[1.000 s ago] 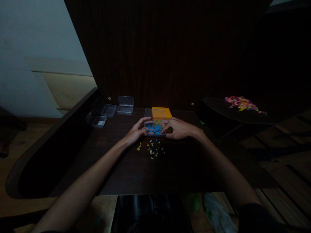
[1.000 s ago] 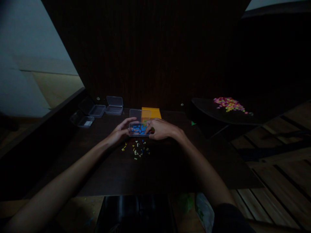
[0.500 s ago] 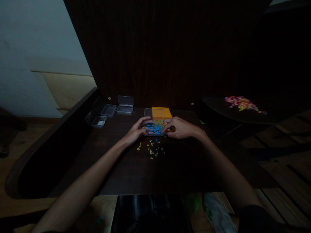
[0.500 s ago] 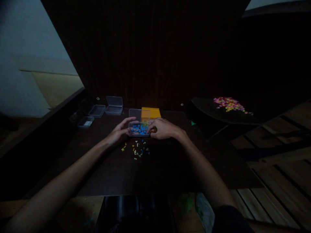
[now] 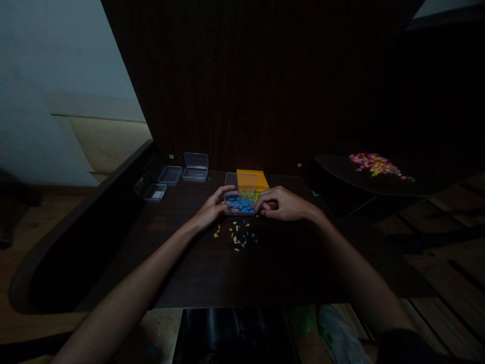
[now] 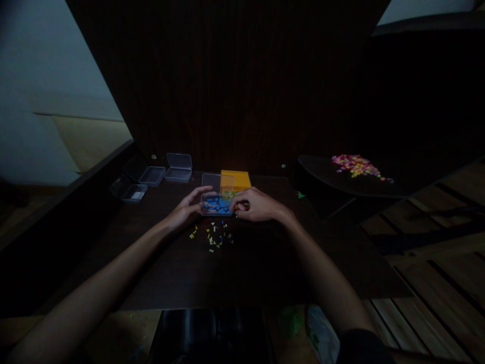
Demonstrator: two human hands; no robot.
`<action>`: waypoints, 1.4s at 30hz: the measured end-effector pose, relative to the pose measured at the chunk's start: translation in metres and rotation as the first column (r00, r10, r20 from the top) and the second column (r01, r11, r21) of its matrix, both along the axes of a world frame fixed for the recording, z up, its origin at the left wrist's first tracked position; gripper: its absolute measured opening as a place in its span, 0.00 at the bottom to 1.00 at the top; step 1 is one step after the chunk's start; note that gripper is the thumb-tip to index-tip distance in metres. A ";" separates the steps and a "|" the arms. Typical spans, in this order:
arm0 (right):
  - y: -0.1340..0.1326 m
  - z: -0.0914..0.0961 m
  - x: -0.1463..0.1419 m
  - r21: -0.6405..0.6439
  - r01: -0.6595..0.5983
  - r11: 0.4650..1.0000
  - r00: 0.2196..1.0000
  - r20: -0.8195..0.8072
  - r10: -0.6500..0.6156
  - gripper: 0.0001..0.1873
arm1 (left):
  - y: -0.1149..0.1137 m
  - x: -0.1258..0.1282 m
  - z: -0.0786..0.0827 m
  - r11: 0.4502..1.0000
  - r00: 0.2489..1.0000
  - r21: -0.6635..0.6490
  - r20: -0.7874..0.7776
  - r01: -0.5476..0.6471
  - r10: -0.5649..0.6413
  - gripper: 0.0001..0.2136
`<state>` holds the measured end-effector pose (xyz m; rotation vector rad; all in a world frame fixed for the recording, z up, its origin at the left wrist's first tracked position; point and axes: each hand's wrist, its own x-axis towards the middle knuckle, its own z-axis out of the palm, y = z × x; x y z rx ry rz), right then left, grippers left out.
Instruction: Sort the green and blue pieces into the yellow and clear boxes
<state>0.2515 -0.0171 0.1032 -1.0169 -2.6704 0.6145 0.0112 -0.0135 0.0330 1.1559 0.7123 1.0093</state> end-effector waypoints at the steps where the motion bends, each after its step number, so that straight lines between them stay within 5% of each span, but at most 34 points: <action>1: -0.003 0.000 0.002 -0.035 -0.007 0.999 1.000 -0.029 0.006 0.10 | 0.000 0.000 0.000 1.000 1.000 0.000 -0.001 -0.003 0.003 0.27; 6: -0.019 -0.016 0.003 -0.178 -0.117 0.977 0.993 -0.004 0.119 0.08 | 0.000 0.000 -0.001 1.000 1.000 -0.009 0.017 0.001 -0.001 0.27; 14: -0.028 -0.048 -0.001 -0.124 -0.115 0.986 0.992 0.044 0.121 0.09 | 0.001 0.000 -0.003 0.999 0.999 -0.033 0.052 0.006 -0.004 0.27; 25: -0.022 -0.049 0.003 -0.248 -0.061 0.967 0.986 0.133 0.097 0.06 | 0.000 0.000 -0.001 0.999 0.999 -0.036 0.037 -0.001 0.002 0.27; 34: -0.016 -0.054 0.009 -0.498 -0.048 0.866 0.994 0.066 0.093 0.07 | 0.001 0.000 -0.004 0.999 0.999 -0.035 0.041 0.002 0.000 0.29; 42: -0.027 -0.060 0.007 -0.438 -0.090 0.895 0.995 -0.011 0.095 0.13 | 0.002 0.000 -0.003 1.000 1.000 -0.011 0.023 0.003 -0.002 0.27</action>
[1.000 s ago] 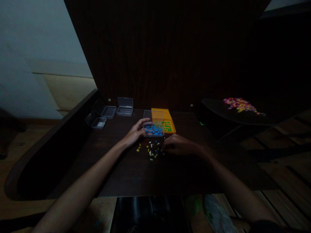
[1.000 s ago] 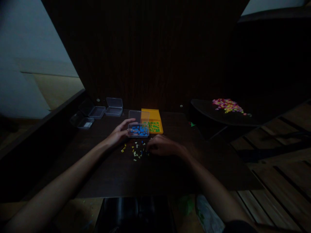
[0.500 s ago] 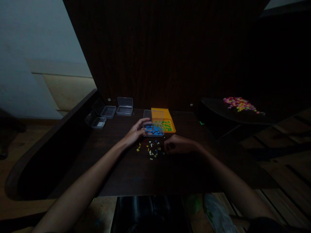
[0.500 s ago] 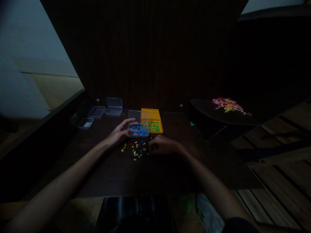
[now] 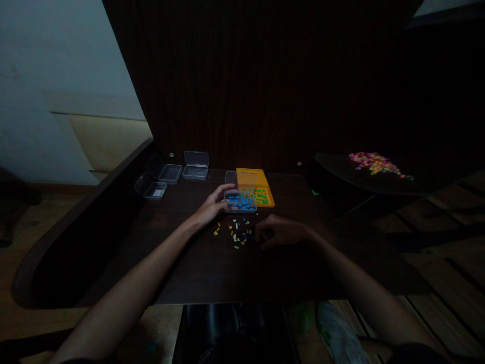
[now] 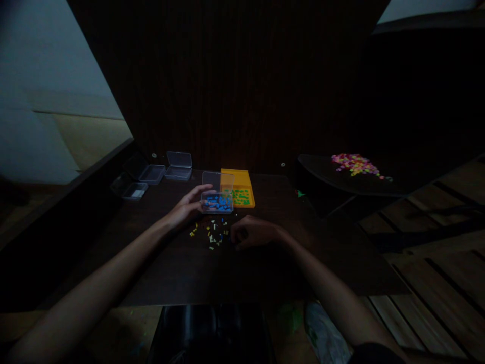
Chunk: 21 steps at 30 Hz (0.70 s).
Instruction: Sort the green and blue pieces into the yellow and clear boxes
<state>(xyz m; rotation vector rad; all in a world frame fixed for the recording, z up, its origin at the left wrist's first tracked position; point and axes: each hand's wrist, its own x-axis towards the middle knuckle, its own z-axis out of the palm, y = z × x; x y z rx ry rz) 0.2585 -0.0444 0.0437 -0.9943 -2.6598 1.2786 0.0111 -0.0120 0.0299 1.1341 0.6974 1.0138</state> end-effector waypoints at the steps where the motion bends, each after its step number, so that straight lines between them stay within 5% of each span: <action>1: -0.001 0.000 0.000 0.021 0.005 1.000 1.000 0.001 -0.005 0.14 | 0.000 0.000 0.000 1.000 1.000 0.001 0.004 0.004 -0.004 0.27; 8: -0.005 0.002 0.006 0.207 0.067 0.976 0.998 0.004 -0.070 0.17 | 0.001 0.000 -0.001 1.000 1.000 -0.003 0.011 0.018 -0.018 0.27; 21: -0.015 0.002 0.004 0.278 0.086 0.957 0.996 -0.011 -0.086 0.17 | 0.001 -0.001 -0.001 1.000 1.000 -0.005 -0.005 -0.001 0.001 0.27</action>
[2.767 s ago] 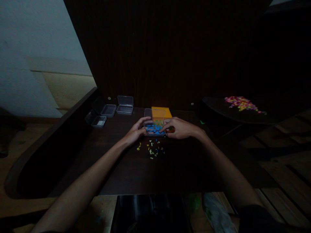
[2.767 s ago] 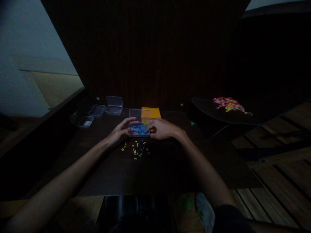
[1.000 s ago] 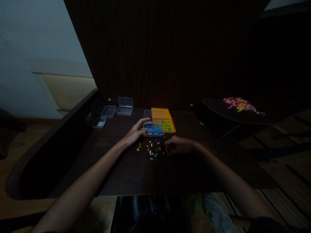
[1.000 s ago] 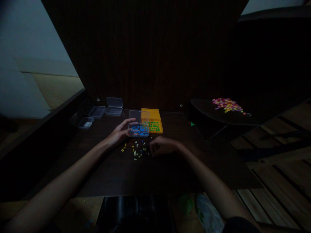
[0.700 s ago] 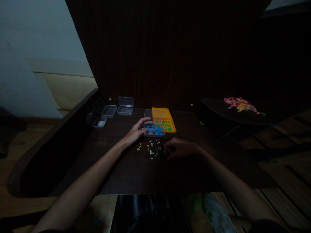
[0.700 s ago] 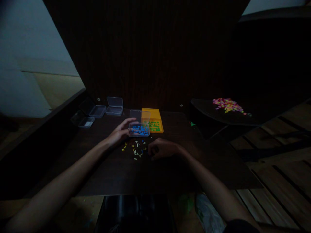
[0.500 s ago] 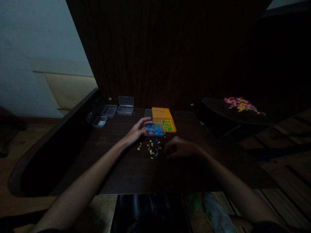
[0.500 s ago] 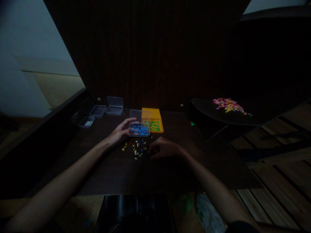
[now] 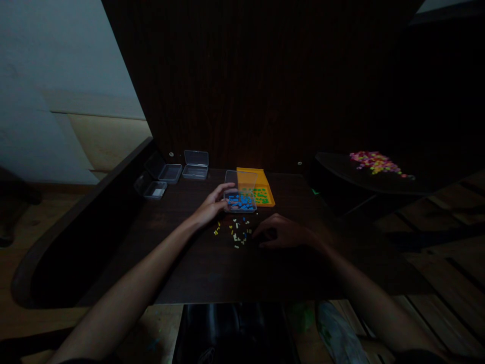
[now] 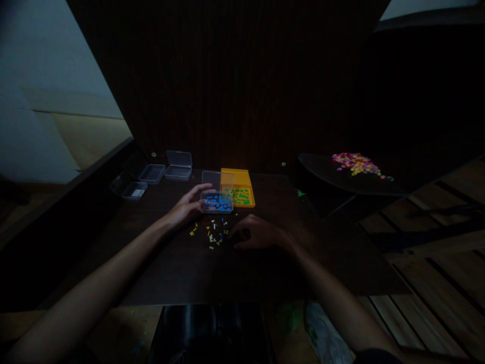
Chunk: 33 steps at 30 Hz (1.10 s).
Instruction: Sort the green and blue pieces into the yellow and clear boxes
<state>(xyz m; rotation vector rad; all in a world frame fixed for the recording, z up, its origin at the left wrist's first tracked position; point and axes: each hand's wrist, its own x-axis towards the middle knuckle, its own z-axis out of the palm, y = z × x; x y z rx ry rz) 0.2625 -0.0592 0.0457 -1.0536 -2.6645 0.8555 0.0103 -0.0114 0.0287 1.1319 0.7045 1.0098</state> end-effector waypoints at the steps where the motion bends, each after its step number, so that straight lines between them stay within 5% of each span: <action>1: -0.001 0.000 0.000 0.010 0.005 1.000 1.000 0.014 -0.005 0.17 | 0.000 0.000 0.000 1.000 1.000 0.001 -0.001 0.003 -0.003 0.28; 8: -0.005 0.003 -0.004 -0.014 0.010 1.000 0.992 0.127 -0.008 0.17 | 0.002 -0.001 -0.002 1.000 1.000 0.013 -0.003 0.008 -0.008 0.27; 33: -0.013 -0.006 0.004 0.027 0.049 0.998 0.989 0.139 -0.052 0.12 | 0.000 -0.001 0.002 1.000 0.999 0.014 -0.038 0.002 -0.002 0.28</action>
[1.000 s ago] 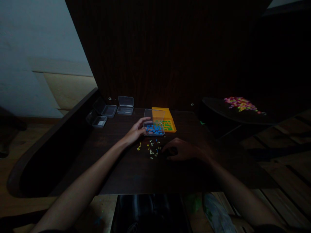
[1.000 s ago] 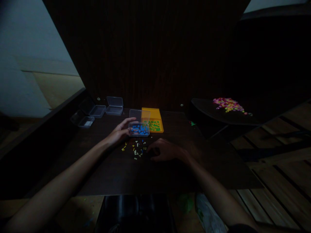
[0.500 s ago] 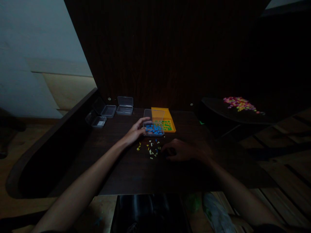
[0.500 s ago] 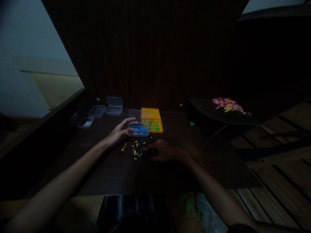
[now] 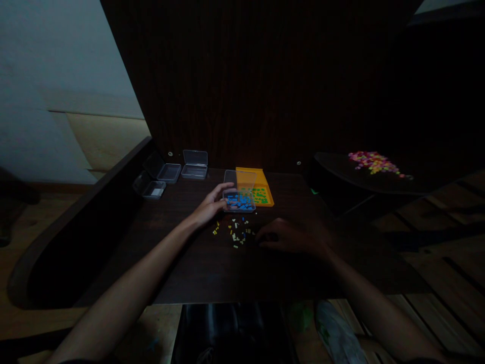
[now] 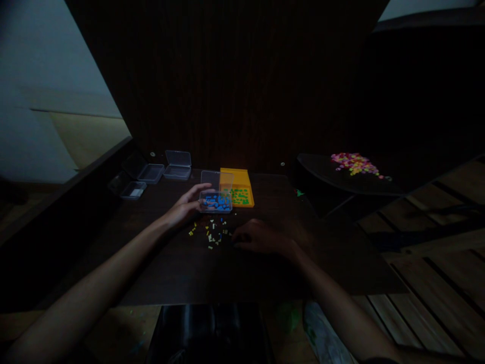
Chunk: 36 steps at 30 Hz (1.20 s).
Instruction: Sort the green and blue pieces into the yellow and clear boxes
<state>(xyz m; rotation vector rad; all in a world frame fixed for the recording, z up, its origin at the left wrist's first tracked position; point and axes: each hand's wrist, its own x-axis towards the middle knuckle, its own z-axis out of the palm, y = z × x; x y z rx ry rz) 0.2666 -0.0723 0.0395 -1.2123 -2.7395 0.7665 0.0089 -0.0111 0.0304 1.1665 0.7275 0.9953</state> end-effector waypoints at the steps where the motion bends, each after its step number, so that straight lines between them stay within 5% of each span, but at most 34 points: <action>1: -0.001 0.000 0.000 0.016 -0.001 1.000 1.000 0.007 0.001 0.12 | 0.000 0.000 0.000 1.000 1.000 0.000 0.003 0.000 0.000 0.27; 36: -0.006 0.007 -0.010 0.067 -0.049 0.997 0.997 0.065 0.044 0.12 | 0.000 0.001 -0.001 1.000 1.000 -0.008 0.025 0.006 -0.006 0.28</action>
